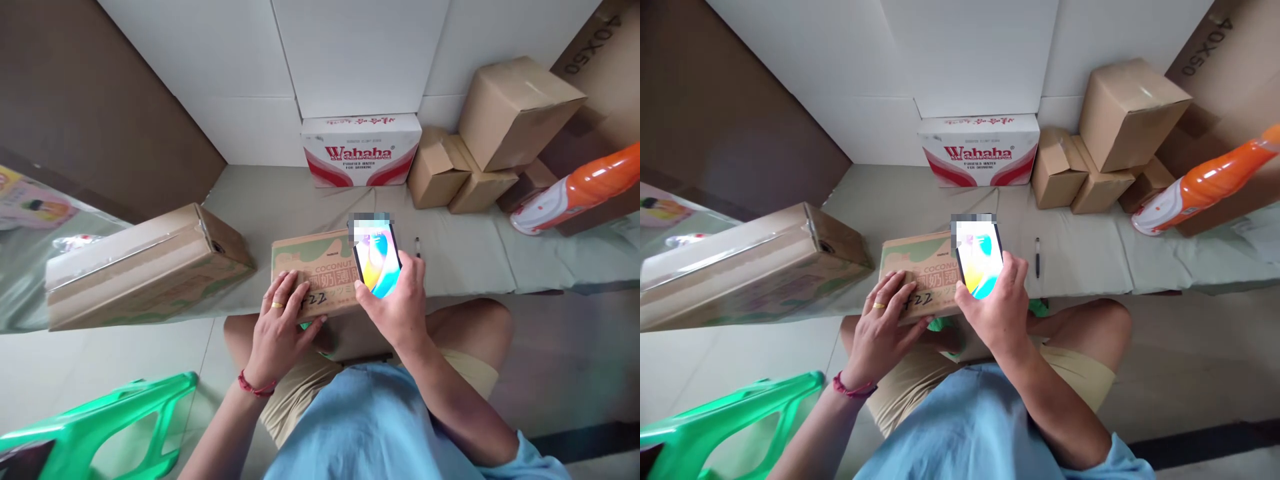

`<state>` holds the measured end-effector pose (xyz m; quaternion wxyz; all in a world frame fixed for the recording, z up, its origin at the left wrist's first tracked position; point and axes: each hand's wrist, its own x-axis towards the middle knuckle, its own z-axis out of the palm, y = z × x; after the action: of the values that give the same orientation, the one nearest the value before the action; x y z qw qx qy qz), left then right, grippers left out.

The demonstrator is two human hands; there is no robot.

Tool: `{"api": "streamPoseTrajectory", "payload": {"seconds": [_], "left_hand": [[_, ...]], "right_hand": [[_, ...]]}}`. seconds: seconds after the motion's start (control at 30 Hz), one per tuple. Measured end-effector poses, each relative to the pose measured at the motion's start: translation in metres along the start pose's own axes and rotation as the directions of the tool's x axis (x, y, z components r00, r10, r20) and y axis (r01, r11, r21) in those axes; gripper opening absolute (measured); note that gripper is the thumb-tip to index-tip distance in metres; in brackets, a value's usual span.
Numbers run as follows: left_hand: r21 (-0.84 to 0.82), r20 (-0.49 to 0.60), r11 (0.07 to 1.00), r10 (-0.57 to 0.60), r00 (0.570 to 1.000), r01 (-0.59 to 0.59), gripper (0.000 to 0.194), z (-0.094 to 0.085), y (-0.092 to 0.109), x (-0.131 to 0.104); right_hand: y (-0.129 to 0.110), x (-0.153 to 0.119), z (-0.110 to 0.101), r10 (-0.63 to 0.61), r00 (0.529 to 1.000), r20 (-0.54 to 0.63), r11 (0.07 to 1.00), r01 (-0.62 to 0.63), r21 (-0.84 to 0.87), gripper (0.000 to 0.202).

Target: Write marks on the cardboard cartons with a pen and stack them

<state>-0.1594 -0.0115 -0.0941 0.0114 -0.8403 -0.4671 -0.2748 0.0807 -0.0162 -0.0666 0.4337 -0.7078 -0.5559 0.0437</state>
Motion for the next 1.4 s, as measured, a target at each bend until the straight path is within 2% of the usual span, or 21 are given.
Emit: {"api": "streamPoseTrajectory", "payload": {"seconds": [0.13, 0.23, 0.33, 0.43, 0.53, 0.63, 0.7, 0.8, 0.9, 0.97, 1.03, 1.1, 1.13, 1.17, 1.23, 1.27, 1.3, 1.33, 1.37, 1.4], "left_hand": [[0.008, -0.002, 1.0, 0.003, 1.0, -0.003, 0.056, 0.0, 0.0, 0.0], [0.008, 0.001, 1.0, 0.008, 1.0, -0.009, 0.056, 0.0, -0.001, -0.001], [0.006, 0.01, 1.0, 0.0, 1.0, 0.0, 0.057, 0.0, -0.001, -0.001], [-0.001, 0.017, 1.0, -0.015, 1.0, 0.015, 0.057, 0.0, 0.001, -0.002], [-0.018, 0.022, 1.0, -0.02, 1.0, 0.02, 0.058, 0.001, 0.003, -0.003], [-0.036, 0.024, 0.999, -0.033, 0.999, 0.034, 0.059, 0.003, 0.003, -0.004], [-0.048, 0.021, 0.998, -0.041, 0.999, 0.042, 0.06, 0.005, 0.002, -0.004], [-0.062, 0.011, 0.997, -0.045, 0.999, 0.045, 0.06, 0.007, 0.003, -0.004], [-0.083, 0.013, 0.995, -0.055, 0.998, 0.056, 0.059, 0.004, 0.003, -0.003], [-0.151, 0.023, 0.986, -0.07, 0.997, 0.073, 0.06, -0.001, 0.003, -0.004], [-0.297, 0.028, 0.947, -0.121, 0.992, 0.123, 0.062, -0.006, -0.001, -0.008], [-0.51, 0.017, 0.833, -0.24, 0.971, 0.214, 0.062, -0.006, -0.01, -0.017], [-0.618, 0.012, 0.738, -0.335, 0.942, 0.27, 0.06, -0.004, -0.016, -0.022], [-0.715, 0.019, 0.62, -0.447, 0.894, 0.324, 0.056, 0.001, -0.024, -0.027], [-0.842, 0.088, 0.355, -0.655, 0.751, 0.408, 0.051, 0.015, -0.043, -0.034], [-0.867, 0.136, 0.246, -0.721, 0.68, 0.434, 0.054, 0.024, -0.052, -0.035], [-0.874, 0.168, 0.183, -0.755, 0.634, 0.45, 0.059, 0.032, -0.06, -0.033], [-0.866, 0.171, 0.189, -0.758, 0.63, 0.463, 0.064, 0.041, -0.068, -0.03], [-0.843, 0.154, 0.252, -0.733, 0.662, 0.475, 0.068, 0.048, -0.073, -0.024], [-0.805, 0.131, 0.351, -0.682, 0.719, 0.479, 0.071, 0.054, -0.078, -0.016]], "right_hand": [[-0.003, 0.0, 0.001, -0.011, 1.0, -0.014, 1.0, 0.011, -0.006, 0.073], [-0.002, 0.0, 0.0, -0.027, 0.999, -0.039, 0.998, 0.03, 0.053, 0.073], [0.014, 0.0, -0.009, -0.045, 0.997, -0.059, 0.992, 0.052, 0.112, 0.072], [0.056, 0.002, -0.025, -0.012, 0.992, -0.125, 0.999, 0.015, 0.03, 0.074], [0.116, 0.01, -0.045, 0.128, 0.984, -0.122, 0.98, -0.145, -0.138, 0.08], [0.177, 0.022, -0.067, 0.349, 0.935, -0.058, 0.879, -0.348, -0.325, 0.087], [0.21, 0.03, -0.081, 0.448, 0.893, -0.028, 0.804, -0.417, -0.424, 0.09], [0.244, 0.043, -0.095, 0.537, 0.844, -0.014, 0.725, -0.47, -0.503, 0.096], [0.26, 0.056, -0.096, 0.563, 0.826, 0.01, 0.715, -0.481, -0.508, 0.093], [0.265, 0.064, -0.092, 0.54, 0.842, 0.013, 0.749, -0.473, -0.463, 0.086], [0.264, 0.07, -0.087, 0.503, 0.864, 0.008, 0.791, -0.457, -0.408, 0.08], [0.258, 0.07, -0.084, 0.446, 0.895, -0.011, 0.832, -0.419, -0.363, 0.075], [0.252, 0.066, -0.083, 0.406, 0.914, -0.023, 0.856, -0.389, -0.341, 0.073], [0.245, 0.061, -0.081, 0.358, 0.933, -0.028, 0.884, -0.349, -0.311, 0.071], [0.225, 0.043, -0.076, 0.251, 0.968, 0.024, 0.945, -0.239, -0.222, 0.064], [0.213, 0.031, -0.072, 0.193, 0.977, 0.093, 0.971, -0.176, -0.161, 0.058], [0.2, 0.019, -0.065, 0.131, 0.974, 0.183, 0.989, -0.116, -0.092, 0.051], [0.188, 0.007, -0.058, 0.068, 0.956, 0.284, 0.998, -0.065, -0.021, 0.046], [0.176, -0.004, -0.049, 0.004, 0.929, 0.37, 0.999, -0.022, 0.044, 0.046], [0.164, -0.013, -0.039, -0.054, 0.901, 0.431, 0.995, 0.012, 0.1, 0.049]]}}
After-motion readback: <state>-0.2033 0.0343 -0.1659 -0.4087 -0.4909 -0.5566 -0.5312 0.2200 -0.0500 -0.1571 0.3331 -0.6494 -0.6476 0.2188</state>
